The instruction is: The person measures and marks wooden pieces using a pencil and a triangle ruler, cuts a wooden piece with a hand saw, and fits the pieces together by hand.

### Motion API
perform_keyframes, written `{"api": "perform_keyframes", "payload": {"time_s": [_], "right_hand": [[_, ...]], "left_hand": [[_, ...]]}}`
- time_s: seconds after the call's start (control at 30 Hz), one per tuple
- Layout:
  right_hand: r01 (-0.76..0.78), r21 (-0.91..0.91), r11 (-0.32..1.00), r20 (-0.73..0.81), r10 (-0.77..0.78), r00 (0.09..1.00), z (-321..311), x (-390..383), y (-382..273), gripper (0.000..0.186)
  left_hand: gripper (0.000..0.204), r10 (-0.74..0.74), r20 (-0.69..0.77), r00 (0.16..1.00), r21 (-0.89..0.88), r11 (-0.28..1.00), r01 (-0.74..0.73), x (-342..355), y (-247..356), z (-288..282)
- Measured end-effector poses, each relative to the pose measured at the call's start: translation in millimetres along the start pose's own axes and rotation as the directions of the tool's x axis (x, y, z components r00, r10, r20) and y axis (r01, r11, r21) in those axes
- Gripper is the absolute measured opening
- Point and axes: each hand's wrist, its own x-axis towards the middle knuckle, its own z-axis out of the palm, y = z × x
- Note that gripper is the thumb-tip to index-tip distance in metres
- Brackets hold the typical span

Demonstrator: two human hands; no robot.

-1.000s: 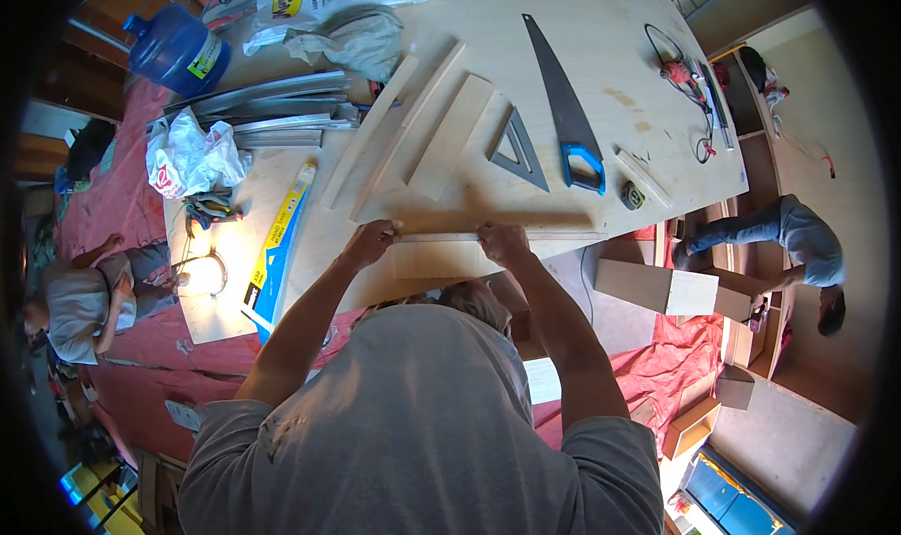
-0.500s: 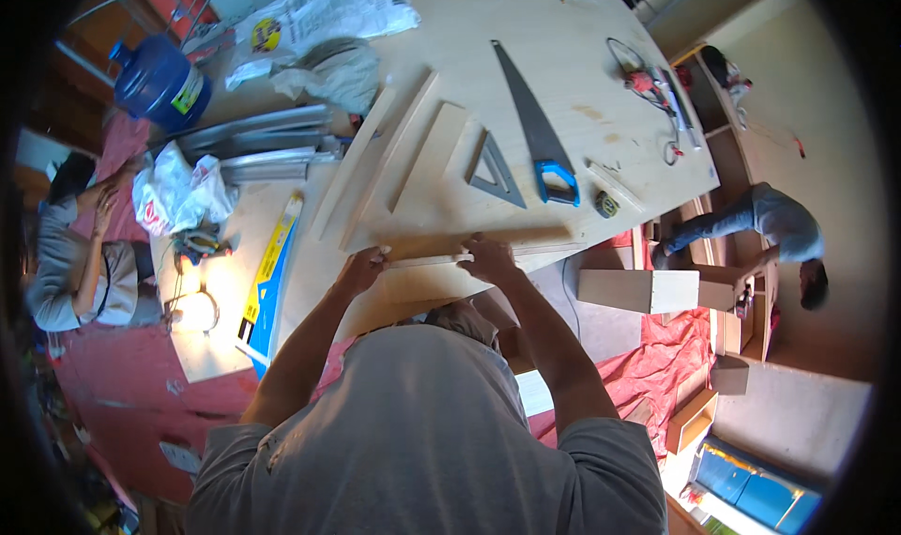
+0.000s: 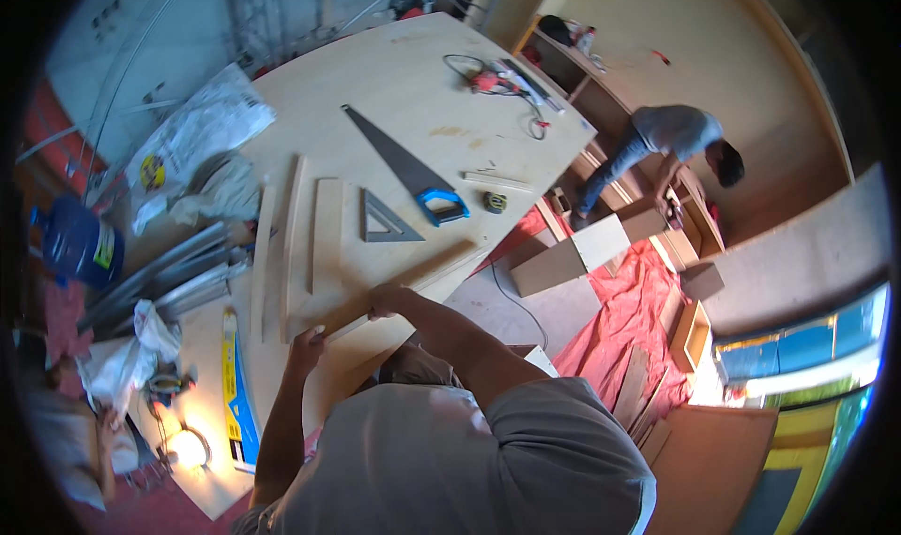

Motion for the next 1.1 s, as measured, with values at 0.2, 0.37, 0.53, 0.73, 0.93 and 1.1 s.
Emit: {"api": "perform_keyframes", "payload": {"time_s": [0.2,0.37,0.53,0.73,0.93,1.1], "right_hand": [[0.069,0.06,0.996,0.067,-0.073,0.995,-3.8,12.0,7.5,0.035],[0.168,0.003,0.986,0.153,-0.166,0.974,-10.1,7.6,-2.2,0.033],[0.174,0.033,0.984,0.259,-0.176,0.95,0.4,13.9,7.9,0.037],[0.436,-0.156,0.886,0.213,-0.401,0.891,11.9,47.3,21.2,0.038],[0.267,-0.092,0.959,0.509,-0.185,0.841,45.6,97.0,34.9,0.043],[0.611,0.117,0.783,0.39,-0.602,0.697,4.7,57.7,9.0,0.043]], "left_hand": [[0.028,0.059,0.057,0.997,-0.133,0.99,-0.051,7.6,-15.0,0.1],[0.024,-0.028,0.099,0.995,-0.124,0.992,0.04,-6.4,-26.6,3.7],[0.025,-0.046,0.107,0.993,-0.119,0.991,0.059,-35.7,6.4,10.8],[0.049,-0.099,0.166,0.981,-0.008,0.995,0.102,-21.7,-2.9,10.7],[0.066,-0.179,0.29,0.94,-0.226,0.942,0.249,-31.1,25.3,5.3],[0.07,0.025,0.28,0.96,-0.17,0.985,0.024,-32.4,-58.5,8.6]]}}
